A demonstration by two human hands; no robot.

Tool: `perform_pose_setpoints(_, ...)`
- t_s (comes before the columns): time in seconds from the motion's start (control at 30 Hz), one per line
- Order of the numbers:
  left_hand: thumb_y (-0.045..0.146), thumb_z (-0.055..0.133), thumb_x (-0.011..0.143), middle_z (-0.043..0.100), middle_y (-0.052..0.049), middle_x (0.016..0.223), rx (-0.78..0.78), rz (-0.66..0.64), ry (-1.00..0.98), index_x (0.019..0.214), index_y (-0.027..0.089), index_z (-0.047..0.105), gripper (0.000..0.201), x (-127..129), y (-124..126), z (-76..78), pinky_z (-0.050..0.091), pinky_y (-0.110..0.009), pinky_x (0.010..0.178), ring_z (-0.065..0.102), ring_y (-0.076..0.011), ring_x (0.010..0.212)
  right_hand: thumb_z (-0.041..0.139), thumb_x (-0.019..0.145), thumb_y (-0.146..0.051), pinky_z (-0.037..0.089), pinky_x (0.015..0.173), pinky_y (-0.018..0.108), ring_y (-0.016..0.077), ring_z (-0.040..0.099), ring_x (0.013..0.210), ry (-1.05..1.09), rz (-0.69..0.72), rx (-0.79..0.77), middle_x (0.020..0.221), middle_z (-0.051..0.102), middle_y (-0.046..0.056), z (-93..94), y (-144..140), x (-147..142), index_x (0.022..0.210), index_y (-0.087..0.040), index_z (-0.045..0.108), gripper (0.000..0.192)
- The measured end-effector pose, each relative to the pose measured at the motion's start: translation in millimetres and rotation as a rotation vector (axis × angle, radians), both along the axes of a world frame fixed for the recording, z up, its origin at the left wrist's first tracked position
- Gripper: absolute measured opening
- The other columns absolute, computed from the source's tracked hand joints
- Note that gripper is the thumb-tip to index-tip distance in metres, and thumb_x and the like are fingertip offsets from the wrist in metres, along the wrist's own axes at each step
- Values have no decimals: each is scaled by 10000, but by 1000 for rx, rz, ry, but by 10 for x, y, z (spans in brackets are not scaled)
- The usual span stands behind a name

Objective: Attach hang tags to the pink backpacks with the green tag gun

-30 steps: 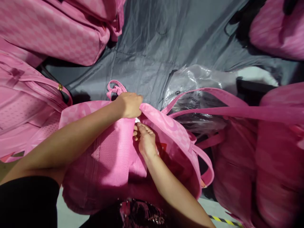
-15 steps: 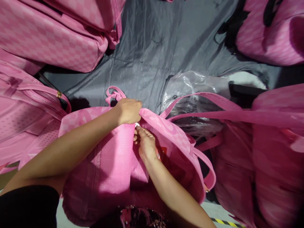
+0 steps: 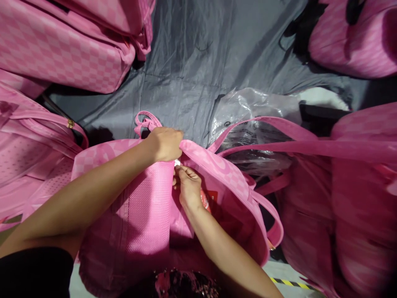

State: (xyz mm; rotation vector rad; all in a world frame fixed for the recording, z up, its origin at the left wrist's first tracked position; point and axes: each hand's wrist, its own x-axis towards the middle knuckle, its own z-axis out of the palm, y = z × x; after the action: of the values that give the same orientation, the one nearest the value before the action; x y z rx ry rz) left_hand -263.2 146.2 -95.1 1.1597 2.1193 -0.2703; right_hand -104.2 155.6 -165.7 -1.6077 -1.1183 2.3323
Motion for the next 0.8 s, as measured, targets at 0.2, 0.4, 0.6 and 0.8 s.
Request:
perform_pose_setpoints(0.2, 228, 477, 806, 735, -169, 1056, 4, -5, 7, 1114, 115, 635, 364, -11, -6, -19, 525, -365, 864, 699, -308, 1040, 763, 563, -373, 328, 326, 171, 66, 466, 348, 7, -59, -95, 483, 585, -58, 5, -3, -15, 661, -167, 635, 261)
perform_pose_setpoints(0.4, 234, 487, 809, 735, -172, 1052, 8, 2, 1, 1125, 115, 629, 367, -11, -6, -16, 530, -369, 859, 703, -313, 1031, 752, 567, -366, 326, 324, 169, 63, 465, 348, 8, -58, -96, 494, 594, -56, -10, -7, -8, 671, -167, 644, 249)
perform_pose_setpoints(0.6, 219, 473, 809, 732, -181, 1051, -12, -3, 3, 1134, 115, 616, 369, -11, 5, 9, 531, -373, 853, 699, -322, 1044, 742, 577, -375, 327, 318, 169, 65, 481, 350, 11, -49, -94, 515, 610, -51, 3, -3, -20, 656, -169, 633, 246)
perform_pose_setpoints(0.8, 234, 473, 807, 733, -177, 1047, -11, -11, 13, 1136, 118, 610, 375, -14, -5, -9, 529, -363, 865, 698, -314, 1052, 746, 591, -380, 327, 319, 164, 61, 480, 354, 31, -48, -88, 526, 616, -50, 13, -6, -26, 648, -171, 627, 247)
